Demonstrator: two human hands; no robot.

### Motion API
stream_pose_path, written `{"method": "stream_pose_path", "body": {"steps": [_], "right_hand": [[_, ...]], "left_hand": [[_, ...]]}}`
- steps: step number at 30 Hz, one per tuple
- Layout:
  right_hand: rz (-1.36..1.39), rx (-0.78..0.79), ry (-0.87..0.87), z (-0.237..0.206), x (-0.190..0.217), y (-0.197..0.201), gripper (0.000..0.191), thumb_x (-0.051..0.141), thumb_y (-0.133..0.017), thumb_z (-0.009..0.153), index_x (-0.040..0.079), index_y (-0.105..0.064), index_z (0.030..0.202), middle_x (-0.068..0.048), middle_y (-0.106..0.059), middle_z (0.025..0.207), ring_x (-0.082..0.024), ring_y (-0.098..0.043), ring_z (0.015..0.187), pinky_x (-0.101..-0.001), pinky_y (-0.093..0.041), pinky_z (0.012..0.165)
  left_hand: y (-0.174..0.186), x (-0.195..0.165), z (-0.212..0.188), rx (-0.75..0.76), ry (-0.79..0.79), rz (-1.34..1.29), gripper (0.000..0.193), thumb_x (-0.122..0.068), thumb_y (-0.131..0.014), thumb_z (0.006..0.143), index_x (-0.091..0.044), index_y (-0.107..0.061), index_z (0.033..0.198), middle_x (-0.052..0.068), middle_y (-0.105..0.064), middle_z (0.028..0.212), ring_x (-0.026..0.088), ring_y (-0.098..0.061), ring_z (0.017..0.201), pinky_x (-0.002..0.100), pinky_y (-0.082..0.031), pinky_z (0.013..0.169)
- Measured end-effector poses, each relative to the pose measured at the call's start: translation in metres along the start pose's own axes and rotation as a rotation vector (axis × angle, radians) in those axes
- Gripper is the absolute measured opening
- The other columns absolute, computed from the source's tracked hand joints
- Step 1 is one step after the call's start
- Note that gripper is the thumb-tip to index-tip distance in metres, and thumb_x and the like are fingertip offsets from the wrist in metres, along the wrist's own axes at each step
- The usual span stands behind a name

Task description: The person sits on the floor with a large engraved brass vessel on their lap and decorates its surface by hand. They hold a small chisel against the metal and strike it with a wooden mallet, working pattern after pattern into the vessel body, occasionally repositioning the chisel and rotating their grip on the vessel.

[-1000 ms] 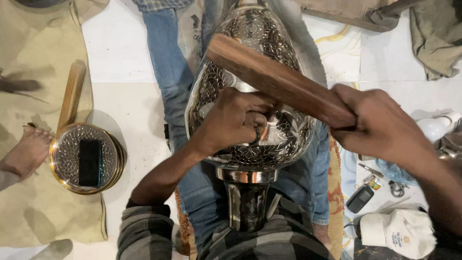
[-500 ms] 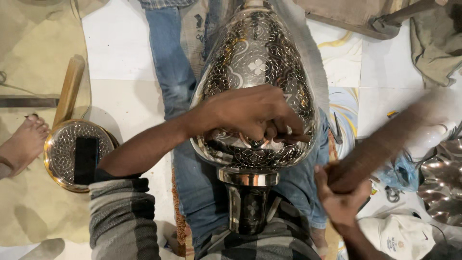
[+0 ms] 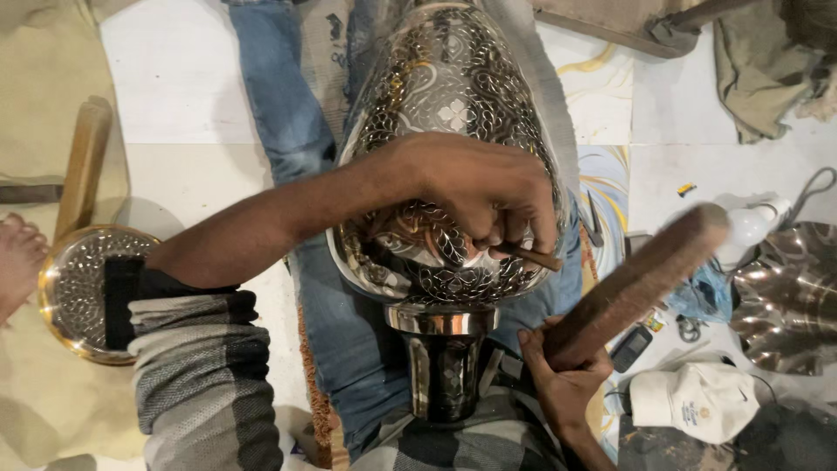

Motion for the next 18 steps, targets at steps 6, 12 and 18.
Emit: {"method": "stream_pose_path", "body": {"steps": [6, 12, 18], "right_hand": [[-0.191, -0.03, 0.188, 0.014, 0.024, 0.002, 0.023, 0.001, -0.082, 0.083, 0.001, -0.063, 0.095, -0.003, -0.063, 0.076, -0.012, -0.059, 0.066, -0.0266, -0.051, 0.063], [-0.113, 0.007, 0.193, 0.037, 0.043, 0.005, 0.021, 0.0, -0.079, 0.086, 0.0, -0.062, 0.097, -0.002, -0.062, 0.078, -0.007, -0.057, 0.069, -0.024, -0.048, 0.064], [-0.135, 0.051, 0.194, 0.046, 0.064, 0.006, 0.022, 0.002, -0.079, 0.082, 0.0, -0.061, 0.094, -0.002, -0.062, 0.075, -0.008, -0.055, 0.064, -0.0246, -0.046, 0.06]], "left_hand": [[-0.002, -0.002, -0.002, 0.046, -0.053, -0.005, 0.037, 0.014, -0.062, 0.072, -0.007, -0.077, 0.098, 0.003, -0.076, 0.067, 0.011, -0.069, 0.053, 0.029, -0.045, 0.044], [0.023, -0.046, -0.026, -0.442, -0.486, 0.38, 0.036, -0.008, -0.082, 0.064, -0.012, -0.076, 0.1, 0.009, -0.072, 0.08, 0.017, -0.066, 0.069, 0.031, -0.048, 0.052], [0.012, -0.006, -0.019, -0.218, -0.026, 0.177, 0.039, 0.003, -0.077, 0.065, -0.01, -0.078, 0.102, 0.0, -0.073, 0.066, 0.008, -0.066, 0.052, 0.033, -0.042, 0.042]]}}
Point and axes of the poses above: each hand's wrist, its own z-axis towards the middle knuckle, its own y-axis out of the back of the hand, x = y × z, the point moved 10 cm from there along z, towards the middle knuckle
